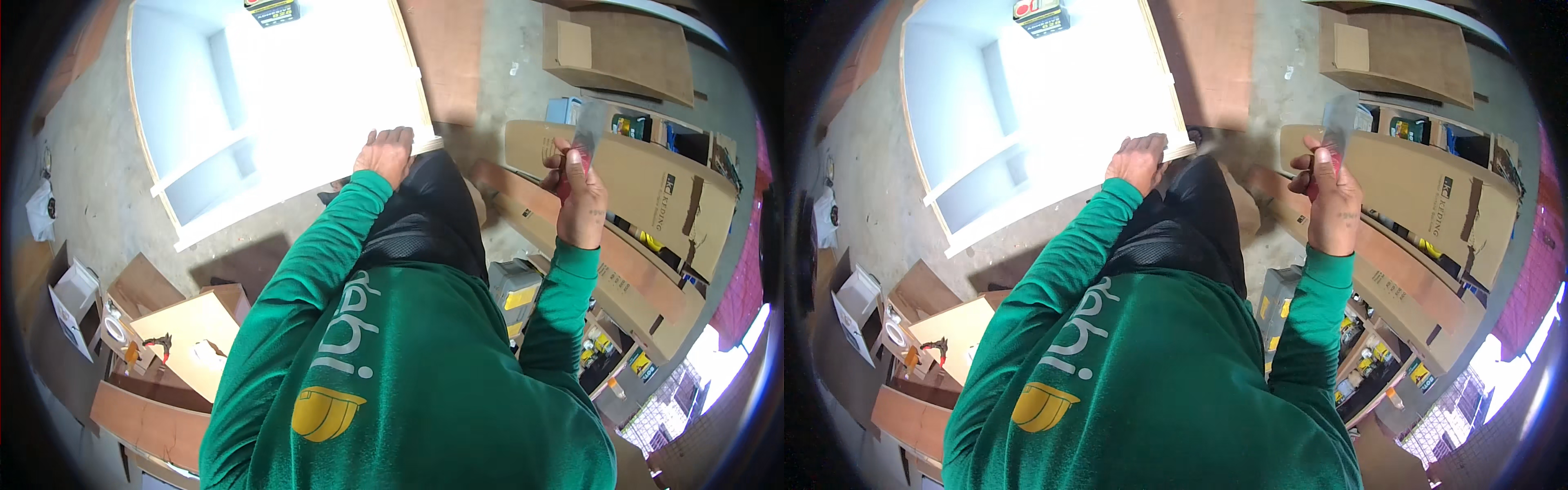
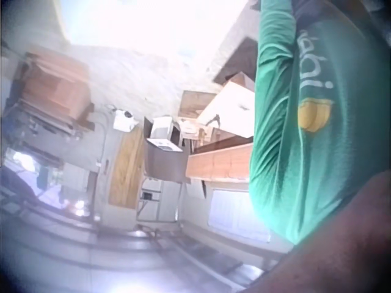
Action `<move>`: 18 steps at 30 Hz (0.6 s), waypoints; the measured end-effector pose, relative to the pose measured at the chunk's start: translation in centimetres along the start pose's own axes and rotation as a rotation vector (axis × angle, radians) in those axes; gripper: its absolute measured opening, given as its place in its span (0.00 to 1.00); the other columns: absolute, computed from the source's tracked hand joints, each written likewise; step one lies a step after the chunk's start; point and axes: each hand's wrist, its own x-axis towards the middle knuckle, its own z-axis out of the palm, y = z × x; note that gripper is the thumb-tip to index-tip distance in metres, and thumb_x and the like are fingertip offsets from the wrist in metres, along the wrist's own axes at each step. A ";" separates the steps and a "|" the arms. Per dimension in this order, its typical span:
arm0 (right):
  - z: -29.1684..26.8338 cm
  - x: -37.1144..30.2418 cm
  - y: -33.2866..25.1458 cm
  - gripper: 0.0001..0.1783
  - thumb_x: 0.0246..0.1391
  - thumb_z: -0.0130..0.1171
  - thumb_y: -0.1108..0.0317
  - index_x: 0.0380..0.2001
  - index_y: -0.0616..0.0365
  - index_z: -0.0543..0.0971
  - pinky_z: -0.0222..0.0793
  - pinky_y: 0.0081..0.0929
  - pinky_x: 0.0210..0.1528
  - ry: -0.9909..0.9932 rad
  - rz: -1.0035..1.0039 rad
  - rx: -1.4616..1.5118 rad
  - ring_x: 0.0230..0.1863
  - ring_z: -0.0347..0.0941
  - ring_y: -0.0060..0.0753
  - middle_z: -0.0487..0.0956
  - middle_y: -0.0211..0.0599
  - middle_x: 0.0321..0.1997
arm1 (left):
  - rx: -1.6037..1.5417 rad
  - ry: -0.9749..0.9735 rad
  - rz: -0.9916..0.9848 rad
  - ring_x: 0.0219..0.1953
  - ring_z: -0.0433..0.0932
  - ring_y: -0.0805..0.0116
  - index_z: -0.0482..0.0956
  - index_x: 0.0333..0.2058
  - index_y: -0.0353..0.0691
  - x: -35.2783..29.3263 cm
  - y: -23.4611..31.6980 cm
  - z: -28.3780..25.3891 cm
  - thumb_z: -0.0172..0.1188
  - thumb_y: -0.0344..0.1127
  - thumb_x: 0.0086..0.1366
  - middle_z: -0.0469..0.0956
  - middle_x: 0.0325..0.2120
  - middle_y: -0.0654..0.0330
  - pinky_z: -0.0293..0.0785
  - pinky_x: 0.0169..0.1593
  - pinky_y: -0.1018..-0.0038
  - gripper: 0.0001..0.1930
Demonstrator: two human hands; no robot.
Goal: The person uses a metal scraper and a hand plane to trim excess white edge banding from the edges of a wooden cabinet, moving the tools along the length of the edges by hand.
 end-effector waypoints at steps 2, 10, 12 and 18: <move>-0.5 -0.2 0.3 0.22 0.76 0.54 0.59 0.60 0.65 0.79 0.73 0.24 0.34 0.028 -0.023 -0.044 0.28 0.70 0.19 0.80 0.30 0.35 | -0.028 -0.006 -0.015 0.49 0.83 0.50 0.77 0.50 0.42 -0.1 -0.2 0.0 0.70 0.40 0.61 0.83 0.43 0.54 0.75 0.61 0.51 0.20; 0.5 2.7 -1.4 0.19 0.75 0.52 0.61 0.58 0.65 0.78 0.70 0.22 0.30 -0.094 -0.101 -0.096 0.25 0.67 0.18 0.82 0.32 0.35 | -0.060 0.037 -0.041 0.49 0.80 0.50 0.77 0.48 0.42 0.0 0.7 -1.2 0.74 0.38 0.57 0.78 0.44 0.53 0.77 0.58 0.54 0.22; 2.0 3.9 -1.8 0.18 0.75 0.52 0.63 0.57 0.65 0.77 0.73 0.23 0.33 -0.254 -0.070 -0.076 0.28 0.74 0.21 0.85 0.41 0.40 | -0.066 0.043 -0.050 0.49 0.79 0.51 0.76 0.48 0.41 0.0 1.0 -1.6 0.75 0.38 0.55 0.77 0.43 0.53 0.78 0.55 0.56 0.23; 4.2 9.5 -2.1 0.23 0.71 0.57 0.60 0.59 0.67 0.75 0.78 0.28 0.39 -0.630 0.175 0.156 0.36 0.83 0.31 0.86 0.53 0.47 | -0.048 0.152 -0.035 0.48 0.76 0.53 0.75 0.49 0.43 1.1 1.6 -0.8 0.77 0.37 0.52 0.74 0.42 0.57 0.78 0.53 0.60 0.27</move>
